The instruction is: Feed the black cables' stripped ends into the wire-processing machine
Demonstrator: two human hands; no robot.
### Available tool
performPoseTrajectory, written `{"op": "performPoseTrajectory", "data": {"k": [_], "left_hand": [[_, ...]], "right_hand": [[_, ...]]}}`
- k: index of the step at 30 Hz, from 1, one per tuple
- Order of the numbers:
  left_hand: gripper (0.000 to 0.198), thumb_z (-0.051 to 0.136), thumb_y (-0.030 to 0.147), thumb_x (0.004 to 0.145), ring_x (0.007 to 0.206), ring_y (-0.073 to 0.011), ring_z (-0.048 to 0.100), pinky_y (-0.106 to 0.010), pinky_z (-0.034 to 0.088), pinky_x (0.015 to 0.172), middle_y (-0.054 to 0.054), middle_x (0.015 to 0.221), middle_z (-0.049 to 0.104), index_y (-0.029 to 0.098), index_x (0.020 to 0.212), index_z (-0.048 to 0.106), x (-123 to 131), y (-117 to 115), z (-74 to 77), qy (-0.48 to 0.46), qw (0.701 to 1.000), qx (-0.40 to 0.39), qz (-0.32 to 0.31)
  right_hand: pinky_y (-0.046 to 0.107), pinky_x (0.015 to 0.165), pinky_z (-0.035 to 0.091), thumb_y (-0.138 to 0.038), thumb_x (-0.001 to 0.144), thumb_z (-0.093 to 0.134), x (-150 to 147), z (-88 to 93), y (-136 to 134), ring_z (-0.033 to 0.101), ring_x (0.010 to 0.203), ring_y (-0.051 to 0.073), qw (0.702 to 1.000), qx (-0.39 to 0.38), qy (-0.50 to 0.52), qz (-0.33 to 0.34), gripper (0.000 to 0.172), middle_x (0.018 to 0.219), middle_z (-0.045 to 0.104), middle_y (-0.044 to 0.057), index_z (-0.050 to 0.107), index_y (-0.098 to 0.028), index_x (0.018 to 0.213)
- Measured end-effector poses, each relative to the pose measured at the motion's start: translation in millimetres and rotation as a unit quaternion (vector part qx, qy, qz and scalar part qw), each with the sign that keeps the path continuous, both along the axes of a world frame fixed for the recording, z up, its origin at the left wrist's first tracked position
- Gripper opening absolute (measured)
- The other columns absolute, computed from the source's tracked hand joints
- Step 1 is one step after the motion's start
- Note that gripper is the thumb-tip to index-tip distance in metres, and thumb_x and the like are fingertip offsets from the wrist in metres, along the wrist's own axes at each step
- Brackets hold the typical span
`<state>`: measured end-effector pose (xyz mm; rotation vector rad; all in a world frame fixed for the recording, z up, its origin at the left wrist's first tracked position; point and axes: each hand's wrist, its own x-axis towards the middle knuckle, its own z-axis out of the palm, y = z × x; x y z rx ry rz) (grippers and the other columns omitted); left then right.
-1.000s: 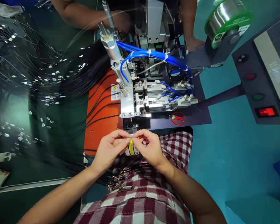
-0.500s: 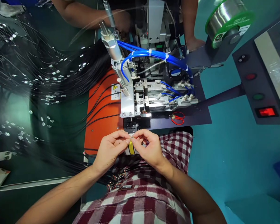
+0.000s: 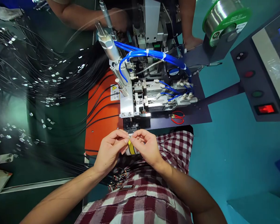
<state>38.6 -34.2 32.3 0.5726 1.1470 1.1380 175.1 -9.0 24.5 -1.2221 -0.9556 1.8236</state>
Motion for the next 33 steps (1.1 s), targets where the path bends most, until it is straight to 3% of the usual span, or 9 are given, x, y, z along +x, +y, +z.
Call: {"op": "performPoseTrajectory", "data": {"k": [12, 19, 27, 33], "left_hand": [[0.01, 0.064, 0.022, 0.082, 0.045, -0.0028, 0.032, -0.018, 0.024, 0.05, 0.007, 0.051, 0.043, 0.014, 0.08, 0.058, -4, 5, 5.2, -0.022, 0.997, -0.061, -0.036], [0.011, 0.063, 0.025, 0.084, 0.048, -0.0039, 0.031, -0.018, 0.023, 0.05, 0.007, 0.051, 0.042, 0.015, 0.083, 0.058, -7, 4, 4.0, -0.005, 0.997, -0.06, -0.045], [0.012, 0.069, 0.023, 0.077, 0.058, -0.004, 0.043, -0.015, 0.033, 0.054, 0.003, 0.072, 0.053, 0.015, 0.077, 0.059, -7, 4, 15.9, -0.042, 0.994, -0.077, -0.066], [0.013, 0.067, 0.026, 0.08, 0.054, -0.0044, 0.039, -0.016, 0.029, 0.051, 0.004, 0.065, 0.052, 0.015, 0.082, 0.059, -8, 3, 10.4, -0.005, 0.995, -0.078, -0.065]], "right_hand": [[0.022, 0.046, 0.035, -0.038, 0.078, 0.068, 5, -0.2, 3, 0.043, 0.047, 0.008, 1.0, 0.017, -0.01, 0.014, 0.023, 0.059, 0.052, -0.004, 0.061, -0.016, 0.08], [0.021, 0.047, 0.034, -0.029, 0.077, 0.067, 7, 1.9, 3, 0.044, 0.051, 0.008, 0.993, 0.069, -0.082, 0.049, 0.015, 0.061, 0.054, -0.002, 0.062, -0.015, 0.074], [0.021, 0.05, 0.038, -0.015, 0.078, 0.059, -12, 0.7, -18, 0.045, 0.053, 0.009, 0.979, 0.164, -0.124, 0.008, 0.009, 0.061, 0.055, -0.003, 0.059, -0.017, 0.069], [0.021, 0.052, 0.041, -0.021, 0.08, 0.065, 3, 4.1, -10, 0.05, 0.055, 0.01, 0.969, 0.192, -0.144, 0.059, 0.005, 0.066, 0.06, -0.001, 0.064, -0.016, 0.08]]}}
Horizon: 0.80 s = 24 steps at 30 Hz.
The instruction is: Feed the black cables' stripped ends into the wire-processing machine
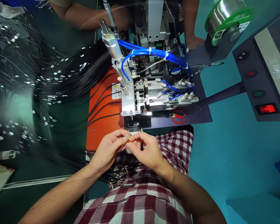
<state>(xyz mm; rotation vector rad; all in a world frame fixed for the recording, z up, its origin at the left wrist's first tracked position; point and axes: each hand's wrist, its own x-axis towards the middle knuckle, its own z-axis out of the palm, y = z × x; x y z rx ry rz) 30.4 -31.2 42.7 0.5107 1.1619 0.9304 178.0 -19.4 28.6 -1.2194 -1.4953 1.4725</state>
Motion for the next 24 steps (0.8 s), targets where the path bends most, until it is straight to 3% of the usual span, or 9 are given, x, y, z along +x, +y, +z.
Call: {"op": "performPoseTrajectory", "data": {"k": [7, 13, 19, 21, 24], "left_hand": [[0.019, 0.066, 0.032, 0.082, 0.05, -0.0049, 0.033, -0.018, 0.023, 0.048, 0.007, 0.054, 0.043, 0.014, 0.084, 0.058, 0, -2, -4.0, 0.044, 0.998, 0.014, -0.029], [0.02, 0.067, 0.032, 0.081, 0.046, -0.0043, 0.031, -0.019, 0.019, 0.046, 0.007, 0.05, 0.041, 0.015, 0.08, 0.057, -2, -1, -2.8, 0.04, 0.998, 0.014, -0.055], [0.02, 0.071, 0.029, 0.078, 0.049, -0.0033, 0.028, -0.019, 0.018, 0.048, 0.006, 0.059, 0.041, 0.015, 0.083, 0.057, -2, 1, -7.0, -0.036, 0.999, 0.017, -0.024], [0.022, 0.073, 0.029, 0.076, 0.05, -0.0032, 0.029, -0.02, 0.017, 0.048, 0.006, 0.06, 0.042, 0.015, 0.082, 0.057, -2, 1, -7.1, -0.036, 0.999, 0.011, -0.021], [0.022, 0.071, 0.03, 0.078, 0.048, -0.0033, 0.03, -0.02, 0.017, 0.048, 0.006, 0.057, 0.042, 0.014, 0.079, 0.056, -1, 1, -5.4, -0.025, 1.0, 0.006, -0.002]], "right_hand": [[0.022, 0.053, 0.039, -0.023, 0.083, 0.061, 8, 1.8, 12, 0.048, 0.057, 0.01, 1.0, -0.018, -0.003, 0.0, 0.01, 0.067, 0.059, 0.0, 0.061, -0.016, 0.075], [0.025, 0.059, 0.04, -0.02, 0.086, 0.057, 14, 2.1, 15, 0.049, 0.065, 0.012, 0.993, 0.081, -0.063, 0.056, 0.01, 0.072, 0.056, 0.001, 0.058, -0.018, 0.076], [0.022, 0.048, 0.035, -0.03, 0.088, 0.056, 7, -3.1, 14, 0.043, 0.052, 0.009, 0.995, -0.081, 0.025, 0.045, 0.019, 0.062, 0.048, -0.003, 0.053, -0.018, 0.074], [0.022, 0.048, 0.036, -0.031, 0.088, 0.056, 5, -4.7, 11, 0.043, 0.052, 0.009, 0.996, -0.078, 0.028, 0.033, 0.019, 0.062, 0.049, -0.003, 0.053, -0.018, 0.075], [0.023, 0.053, 0.039, -0.028, 0.089, 0.054, 6, -5.0, 9, 0.046, 0.057, 0.01, 1.0, -0.007, -0.005, 0.023, 0.017, 0.066, 0.052, -0.002, 0.054, -0.018, 0.076]]}}
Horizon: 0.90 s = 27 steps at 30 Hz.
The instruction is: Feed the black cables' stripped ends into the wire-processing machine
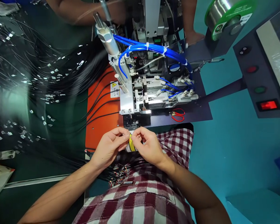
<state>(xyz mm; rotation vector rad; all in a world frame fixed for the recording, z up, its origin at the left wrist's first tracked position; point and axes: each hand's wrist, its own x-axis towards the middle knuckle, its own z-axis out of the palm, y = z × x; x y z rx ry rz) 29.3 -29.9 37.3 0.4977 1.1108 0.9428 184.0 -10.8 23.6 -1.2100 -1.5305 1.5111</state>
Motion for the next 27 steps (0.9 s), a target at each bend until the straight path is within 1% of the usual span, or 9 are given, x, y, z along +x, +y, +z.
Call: {"op": "performPoseTrajectory", "data": {"k": [3, 5, 10, 13, 15, 17, 21, 23, 27], "left_hand": [[0.022, 0.069, 0.032, 0.08, 0.048, -0.0041, 0.031, -0.021, 0.019, 0.05, 0.006, 0.054, 0.042, 0.014, 0.079, 0.056, -1, 1, 2.4, -0.001, 1.0, -0.003, 0.002], [0.023, 0.07, 0.033, 0.079, 0.048, -0.0043, 0.031, -0.021, 0.019, 0.05, 0.006, 0.054, 0.042, 0.014, 0.077, 0.056, -2, 1, 3.6, 0.004, 1.0, -0.002, -0.011], [0.026, 0.07, 0.035, 0.079, 0.047, -0.0042, 0.028, -0.021, 0.017, 0.048, 0.008, 0.052, 0.038, 0.014, 0.077, 0.056, -8, 3, 4.8, 0.014, 0.998, 0.0, -0.065], [0.023, 0.069, 0.034, 0.079, 0.049, -0.0041, 0.029, -0.02, 0.018, 0.048, 0.007, 0.055, 0.041, 0.014, 0.083, 0.058, -9, 3, 5.0, 0.026, 0.996, -0.004, -0.086], [0.023, 0.071, 0.033, 0.078, 0.049, -0.0041, 0.03, -0.02, 0.018, 0.048, 0.007, 0.055, 0.042, 0.013, 0.083, 0.06, -8, 4, 5.0, 0.038, 0.995, -0.011, -0.092], [0.024, 0.072, 0.033, 0.076, 0.048, -0.0038, 0.029, -0.02, 0.018, 0.047, 0.007, 0.053, 0.041, 0.012, 0.078, 0.059, -7, 4, 5.0, 0.044, 0.995, -0.017, -0.083], [0.025, 0.073, 0.032, 0.073, 0.046, -0.0035, 0.028, -0.02, 0.017, 0.047, 0.007, 0.051, 0.039, 0.012, 0.074, 0.058, -4, 5, 6.1, 0.038, 0.998, -0.029, -0.05], [0.025, 0.074, 0.032, 0.072, 0.046, -0.0034, 0.028, -0.019, 0.018, 0.047, 0.007, 0.05, 0.039, 0.012, 0.073, 0.058, -4, 6, 7.4, 0.035, 0.998, -0.031, -0.043], [0.025, 0.074, 0.032, 0.072, 0.046, -0.0033, 0.028, -0.019, 0.018, 0.046, 0.007, 0.05, 0.039, 0.012, 0.074, 0.059, -4, 5, 8.6, 0.032, 0.998, -0.029, -0.042]], "right_hand": [[0.025, 0.058, 0.041, -0.024, 0.089, 0.053, 5, 1.4, 1, 0.049, 0.063, 0.012, 0.996, 0.08, -0.043, 0.017, 0.012, 0.071, 0.054, 0.0, 0.055, -0.018, 0.077], [0.025, 0.059, 0.042, -0.022, 0.088, 0.053, 8, 2.0, 3, 0.05, 0.065, 0.013, 0.992, 0.105, -0.061, 0.033, 0.011, 0.072, 0.055, 0.001, 0.055, -0.019, 0.078], [0.024, 0.058, 0.042, -0.023, 0.089, 0.052, 11, 1.6, 7, 0.051, 0.065, 0.013, 0.992, 0.093, -0.068, 0.041, 0.012, 0.072, 0.056, 0.001, 0.054, -0.019, 0.078], [0.025, 0.06, 0.043, -0.022, 0.089, 0.053, 10, 2.0, 5, 0.051, 0.066, 0.013, 0.993, 0.098, -0.057, 0.042, 0.011, 0.073, 0.056, 0.001, 0.054, -0.019, 0.078], [0.025, 0.061, 0.043, -0.022, 0.089, 0.054, 10, 1.9, 4, 0.051, 0.066, 0.013, 0.993, 0.1, -0.047, 0.039, 0.01, 0.074, 0.056, 0.001, 0.055, -0.019, 0.079], [0.026, 0.061, 0.043, -0.023, 0.088, 0.056, 11, 1.0, 3, 0.051, 0.066, 0.013, 0.995, 0.086, -0.036, 0.027, 0.01, 0.073, 0.057, 0.001, 0.057, -0.018, 0.079], [0.024, 0.054, 0.042, -0.028, 0.089, 0.056, 12, -2.5, 1, 0.051, 0.059, 0.011, 0.999, 0.023, -0.007, -0.027, 0.013, 0.07, 0.059, 0.001, 0.06, -0.017, 0.083], [0.024, 0.054, 0.043, -0.029, 0.088, 0.058, 12, -3.4, 0, 0.053, 0.059, 0.012, 0.999, 0.027, -0.011, -0.045, 0.012, 0.072, 0.061, 0.001, 0.062, -0.017, 0.086], [0.025, 0.056, 0.045, -0.027, 0.086, 0.061, 11, -2.2, -2, 0.057, 0.064, 0.013, 0.997, 0.056, -0.024, -0.041, 0.01, 0.075, 0.064, 0.002, 0.065, -0.018, 0.087]]}}
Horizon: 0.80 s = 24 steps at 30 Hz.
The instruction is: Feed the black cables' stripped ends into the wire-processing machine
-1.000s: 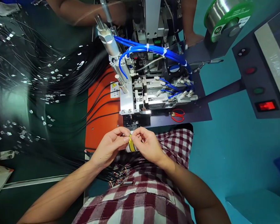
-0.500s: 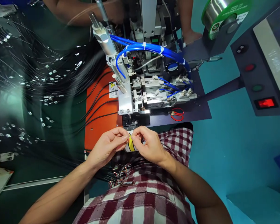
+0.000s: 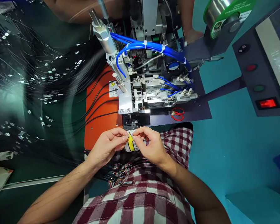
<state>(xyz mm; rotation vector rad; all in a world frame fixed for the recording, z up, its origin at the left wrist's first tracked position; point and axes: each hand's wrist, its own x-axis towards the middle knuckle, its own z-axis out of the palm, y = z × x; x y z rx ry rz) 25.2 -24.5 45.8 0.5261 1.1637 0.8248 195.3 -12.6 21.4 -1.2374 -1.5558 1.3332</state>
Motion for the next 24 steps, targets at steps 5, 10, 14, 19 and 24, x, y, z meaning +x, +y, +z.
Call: {"op": "performPoseTrajectory", "data": {"k": [5, 10, 14, 19, 24], "left_hand": [[0.024, 0.074, 0.033, 0.073, 0.046, -0.0033, 0.029, -0.019, 0.018, 0.046, 0.007, 0.051, 0.04, 0.013, 0.076, 0.06, -1, -2, -3.1, 0.009, 1.0, 0.006, -0.002], [0.024, 0.073, 0.034, 0.074, 0.045, -0.0034, 0.03, -0.018, 0.019, 0.045, 0.007, 0.052, 0.043, 0.014, 0.078, 0.061, -1, -4, -6.7, 0.017, 1.0, 0.012, -0.012], [0.023, 0.072, 0.033, 0.075, 0.045, -0.0032, 0.03, -0.017, 0.02, 0.044, 0.007, 0.053, 0.043, 0.014, 0.08, 0.06, 0, -5, -7.3, 0.01, 1.0, 0.018, -0.012], [0.026, 0.073, 0.035, 0.074, 0.046, -0.0034, 0.031, -0.017, 0.02, 0.044, 0.006, 0.054, 0.044, 0.014, 0.079, 0.059, 1, -3, -5.7, 0.008, 1.0, 0.005, -0.01], [0.027, 0.075, 0.036, 0.072, 0.045, -0.0036, 0.032, -0.018, 0.02, 0.044, 0.006, 0.053, 0.044, 0.013, 0.077, 0.06, 2, -3, -5.1, 0.01, 1.0, 0.004, -0.003]], "right_hand": [[0.025, 0.055, 0.046, -0.025, 0.085, 0.062, -2, 2.3, -1, 0.057, 0.062, 0.012, 1.0, 0.012, -0.007, -0.001, 0.007, 0.074, 0.065, 0.002, 0.064, -0.018, 0.087], [0.028, 0.059, 0.047, -0.02, 0.085, 0.062, -1, 4.7, 1, 0.057, 0.063, 0.014, 0.993, 0.104, -0.052, 0.013, 0.006, 0.075, 0.064, 0.003, 0.064, -0.02, 0.09], [0.031, 0.063, 0.043, -0.016, 0.084, 0.062, 3, 3.2, 1, 0.059, 0.063, 0.015, 0.966, 0.222, -0.124, 0.044, 0.008, 0.076, 0.068, 0.003, 0.064, -0.02, 0.091], [0.031, 0.061, 0.036, -0.015, 0.084, 0.061, 8, -2.9, 0, 0.061, 0.066, 0.014, 0.908, 0.352, -0.224, 0.051, 0.016, 0.078, 0.072, 0.002, 0.068, -0.025, 0.094], [0.031, 0.061, 0.037, -0.016, 0.085, 0.061, 8, -4.5, 0, 0.063, 0.066, 0.014, 0.914, 0.346, -0.207, 0.051, 0.013, 0.077, 0.073, 0.002, 0.068, -0.024, 0.092]]}}
